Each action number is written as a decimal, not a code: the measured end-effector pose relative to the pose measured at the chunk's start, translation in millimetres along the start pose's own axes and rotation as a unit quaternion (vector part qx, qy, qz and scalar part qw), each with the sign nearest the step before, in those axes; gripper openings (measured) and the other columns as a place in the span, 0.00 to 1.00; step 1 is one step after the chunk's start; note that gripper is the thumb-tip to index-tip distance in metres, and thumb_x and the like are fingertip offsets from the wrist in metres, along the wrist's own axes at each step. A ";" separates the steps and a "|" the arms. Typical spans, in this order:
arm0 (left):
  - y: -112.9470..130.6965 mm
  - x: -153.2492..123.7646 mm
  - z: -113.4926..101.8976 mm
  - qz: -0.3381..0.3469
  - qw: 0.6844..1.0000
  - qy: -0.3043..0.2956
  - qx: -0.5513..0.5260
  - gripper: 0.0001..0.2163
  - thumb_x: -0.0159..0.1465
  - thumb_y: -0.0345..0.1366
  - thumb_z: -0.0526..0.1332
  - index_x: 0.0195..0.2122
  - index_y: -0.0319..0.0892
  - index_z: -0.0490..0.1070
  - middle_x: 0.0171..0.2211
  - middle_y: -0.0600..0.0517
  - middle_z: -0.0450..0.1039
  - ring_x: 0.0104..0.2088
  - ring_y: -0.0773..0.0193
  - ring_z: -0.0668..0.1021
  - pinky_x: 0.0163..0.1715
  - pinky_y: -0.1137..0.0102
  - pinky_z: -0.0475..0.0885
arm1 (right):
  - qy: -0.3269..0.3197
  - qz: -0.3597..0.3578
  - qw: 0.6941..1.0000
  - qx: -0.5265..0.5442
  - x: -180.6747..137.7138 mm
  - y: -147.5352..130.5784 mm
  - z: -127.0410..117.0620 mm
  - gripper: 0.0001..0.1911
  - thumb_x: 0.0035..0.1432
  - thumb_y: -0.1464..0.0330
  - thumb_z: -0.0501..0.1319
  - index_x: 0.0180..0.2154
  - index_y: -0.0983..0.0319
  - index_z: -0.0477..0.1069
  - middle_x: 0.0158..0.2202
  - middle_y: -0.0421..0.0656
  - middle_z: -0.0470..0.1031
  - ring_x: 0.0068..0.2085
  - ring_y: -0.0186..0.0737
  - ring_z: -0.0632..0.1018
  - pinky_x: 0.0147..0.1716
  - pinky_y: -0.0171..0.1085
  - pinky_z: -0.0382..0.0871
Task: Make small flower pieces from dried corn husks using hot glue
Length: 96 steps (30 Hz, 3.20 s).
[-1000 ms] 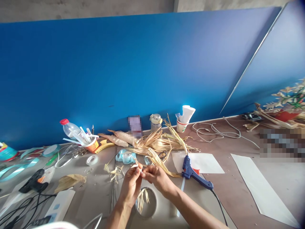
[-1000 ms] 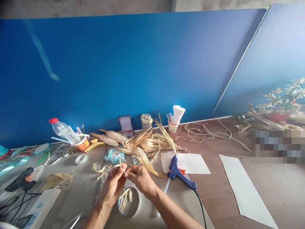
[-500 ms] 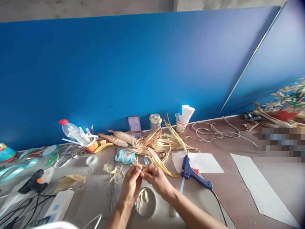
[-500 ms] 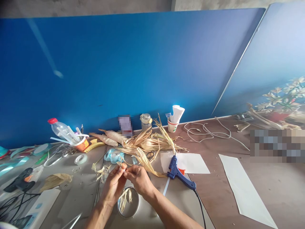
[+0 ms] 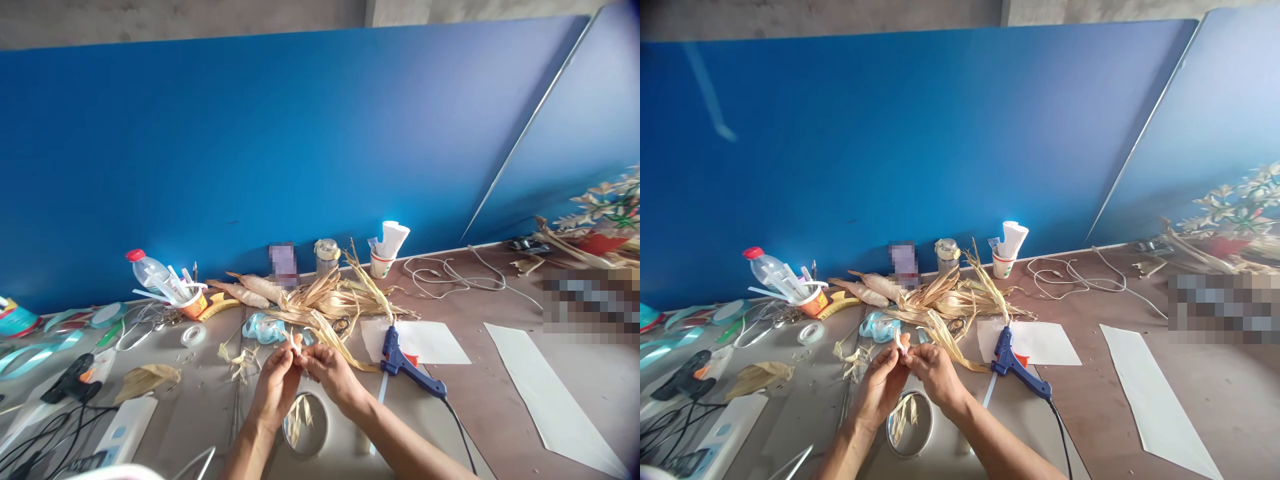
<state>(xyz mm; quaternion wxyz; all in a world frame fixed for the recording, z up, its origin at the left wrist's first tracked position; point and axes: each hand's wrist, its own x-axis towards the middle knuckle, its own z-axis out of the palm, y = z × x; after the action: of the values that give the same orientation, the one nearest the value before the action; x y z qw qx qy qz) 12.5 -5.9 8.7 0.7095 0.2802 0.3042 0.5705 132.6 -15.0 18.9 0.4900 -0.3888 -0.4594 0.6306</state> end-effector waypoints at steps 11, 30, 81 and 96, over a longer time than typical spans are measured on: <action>3.0 -3.3 5.7 -0.019 0.999 -0.028 0.001 0.04 0.52 0.33 0.67 0.28 0.38 0.76 0.21 0.52 0.72 0.24 0.66 0.74 0.25 0.71 0.72 | -0.019 0.020 0.998 0.048 1.6 9.2 -2.0 0.18 0.49 0.55 0.63 0.22 0.64 0.67 0.15 0.34 0.58 0.19 0.28 0.56 0.21 0.33 0.45; 0.0 -1.8 0.8 -0.001 1.000 -0.027 0.013 0.06 0.50 0.35 0.69 0.23 0.39 0.74 0.26 0.55 0.68 0.25 0.70 0.71 0.25 0.73 0.69 | -0.013 0.031 0.998 0.055 -1.0 10.3 3.2 0.20 0.46 0.53 0.65 0.23 0.63 0.65 0.15 0.33 0.56 0.20 0.28 0.54 0.21 0.33 0.45; 4.3 0.4 -8.5 0.087 0.968 0.092 0.217 0.09 0.56 0.42 0.62 0.29 0.42 0.71 0.17 0.58 0.58 0.19 0.69 0.58 0.20 0.72 0.51 | 0.097 -0.201 0.822 -0.524 91.9 -32.6 -24.0 0.10 0.54 0.71 0.54 0.38 0.61 0.71 0.49 0.47 0.69 0.44 0.41 0.74 0.41 0.36 0.66; 2.9 0.1 -11.2 0.062 0.967 0.107 0.224 0.07 0.54 0.40 0.62 0.28 0.43 0.71 0.16 0.59 0.54 0.18 0.67 0.58 0.20 0.72 0.51 | 0.121 -0.203 0.795 -0.559 135.2 -26.4 -18.5 0.17 0.54 0.75 0.51 0.45 0.62 0.68 0.54 0.49 0.64 0.45 0.40 0.74 0.38 0.34 0.67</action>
<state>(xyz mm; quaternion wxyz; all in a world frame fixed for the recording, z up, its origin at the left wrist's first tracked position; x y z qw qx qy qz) 2.2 -4.7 3.5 0.5551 0.3875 0.4811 0.5570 127.5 123.1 33.8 0.3556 -0.5656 -0.7376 0.0977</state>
